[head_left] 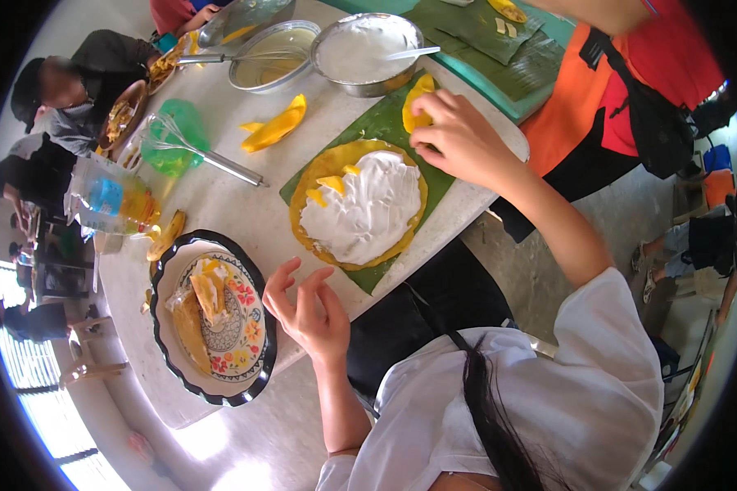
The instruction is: The person spreads a white creamy substance onto a yellow crepe using a plastic spoon. They then place sliced mango pieces on top of the cream. The person works at a table with other people in the background.
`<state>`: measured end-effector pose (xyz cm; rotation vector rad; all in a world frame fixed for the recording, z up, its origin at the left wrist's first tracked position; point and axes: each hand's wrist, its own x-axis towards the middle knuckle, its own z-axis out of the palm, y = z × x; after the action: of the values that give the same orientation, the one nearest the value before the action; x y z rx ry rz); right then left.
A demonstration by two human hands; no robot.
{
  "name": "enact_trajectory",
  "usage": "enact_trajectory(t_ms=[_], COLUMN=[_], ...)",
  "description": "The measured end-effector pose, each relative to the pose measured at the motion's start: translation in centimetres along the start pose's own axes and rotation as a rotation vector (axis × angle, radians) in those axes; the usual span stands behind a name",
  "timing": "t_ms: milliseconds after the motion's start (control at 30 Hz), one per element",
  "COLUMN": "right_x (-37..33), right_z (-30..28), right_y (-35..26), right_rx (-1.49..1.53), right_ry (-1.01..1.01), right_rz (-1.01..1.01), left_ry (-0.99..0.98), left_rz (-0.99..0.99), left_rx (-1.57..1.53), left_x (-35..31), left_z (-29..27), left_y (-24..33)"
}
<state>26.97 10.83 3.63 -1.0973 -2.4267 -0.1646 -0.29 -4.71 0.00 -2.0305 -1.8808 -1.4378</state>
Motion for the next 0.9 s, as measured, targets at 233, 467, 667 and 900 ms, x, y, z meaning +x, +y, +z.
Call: enact_trajectory(t_ms=[233, 467, 667, 900], right_x=[-2.7, -1.6, -1.0, -1.0], right_z=[-1.8, -0.6, 0.3, 0.3], right_y=[-0.8, -0.7, -0.2, 0.4], right_rx=[0.012, -0.103, -0.123, -0.102], right_ry=[0.092, 0.122, 0.082, 0.059], right_rz=[0.226, 0.235, 0.186, 0.204], left_ry=[-0.032, -0.016, -0.016, -0.008], left_rz=[0.018, 0.020, 0.013, -0.013], left_rx=[0.052, 0.038, 0.040, 0.012], left_x=[0.2, 0.1, 0.1, 0.0], left_z=[-0.2, -0.1, -0.1, 0.1], left_y=[0.5, 0.3, 0.3, 0.2])
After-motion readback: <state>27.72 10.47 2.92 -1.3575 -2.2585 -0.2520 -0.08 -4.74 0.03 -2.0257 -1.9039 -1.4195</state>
